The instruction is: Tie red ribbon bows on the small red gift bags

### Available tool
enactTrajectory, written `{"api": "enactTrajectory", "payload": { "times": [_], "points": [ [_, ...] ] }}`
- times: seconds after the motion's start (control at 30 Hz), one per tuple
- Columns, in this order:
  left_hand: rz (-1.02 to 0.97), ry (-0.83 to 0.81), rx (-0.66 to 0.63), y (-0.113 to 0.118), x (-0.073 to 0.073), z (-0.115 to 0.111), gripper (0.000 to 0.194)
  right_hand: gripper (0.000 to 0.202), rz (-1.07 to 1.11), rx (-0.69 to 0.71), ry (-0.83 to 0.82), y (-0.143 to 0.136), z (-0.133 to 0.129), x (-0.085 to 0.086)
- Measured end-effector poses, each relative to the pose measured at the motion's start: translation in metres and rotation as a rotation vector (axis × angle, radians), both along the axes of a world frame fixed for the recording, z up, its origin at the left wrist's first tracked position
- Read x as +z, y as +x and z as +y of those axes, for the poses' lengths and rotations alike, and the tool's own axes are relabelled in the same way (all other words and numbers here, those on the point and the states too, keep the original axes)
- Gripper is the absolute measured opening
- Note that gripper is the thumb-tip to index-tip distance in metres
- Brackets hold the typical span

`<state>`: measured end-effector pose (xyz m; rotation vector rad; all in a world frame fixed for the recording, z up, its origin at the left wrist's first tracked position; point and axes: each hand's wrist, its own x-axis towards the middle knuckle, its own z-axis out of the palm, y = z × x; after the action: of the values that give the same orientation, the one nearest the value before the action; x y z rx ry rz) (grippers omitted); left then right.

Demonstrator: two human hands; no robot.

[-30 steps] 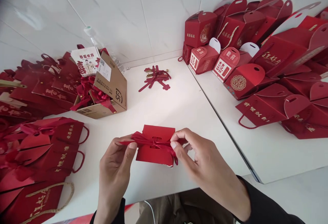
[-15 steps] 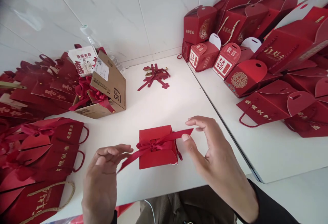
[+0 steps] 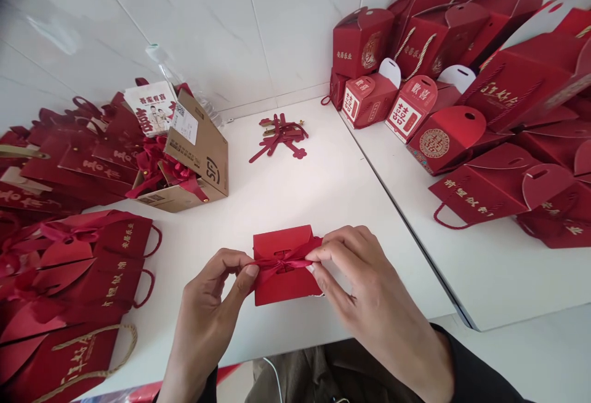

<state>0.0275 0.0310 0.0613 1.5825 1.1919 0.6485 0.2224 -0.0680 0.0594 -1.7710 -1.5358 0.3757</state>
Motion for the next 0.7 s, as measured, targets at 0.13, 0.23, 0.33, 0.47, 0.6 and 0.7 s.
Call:
{"api": "enactTrajectory", "payload": {
  "times": [0.13, 0.23, 0.33, 0.47, 0.6, 0.7],
  "points": [
    [-0.017, -0.052, 0.032, -0.001, 0.000, -0.004, 0.024, 0.010, -0.004, -0.004, -0.032, 0.002, 0.001, 0.004],
    [-0.030, -0.101, 0.054, -0.001, -0.002, -0.005, 0.027, 0.011, -0.010, -0.001, -0.048, 0.003, 0.002, 0.005],
    [-0.034, -0.118, 0.077, -0.003, -0.003, -0.006, 0.029, 0.012, -0.004, -0.008, -0.071, 0.003, 0.001, 0.003],
    [-0.128, -0.113, 0.086, -0.011, -0.005, -0.005, 0.026, 0.010, 0.084, -0.038, -0.124, 0.006, -0.003, 0.002],
    [-0.201, -0.054, 0.110, -0.020, -0.010, -0.002, 0.018, 0.022, 0.099, -0.207, -0.110, 0.010, -0.006, 0.001],
    [-0.166, -0.078, 0.092, -0.026, -0.013, -0.007, 0.021, 0.027, 0.089, -0.236, -0.123, 0.014, -0.011, -0.007]
  ]
}}
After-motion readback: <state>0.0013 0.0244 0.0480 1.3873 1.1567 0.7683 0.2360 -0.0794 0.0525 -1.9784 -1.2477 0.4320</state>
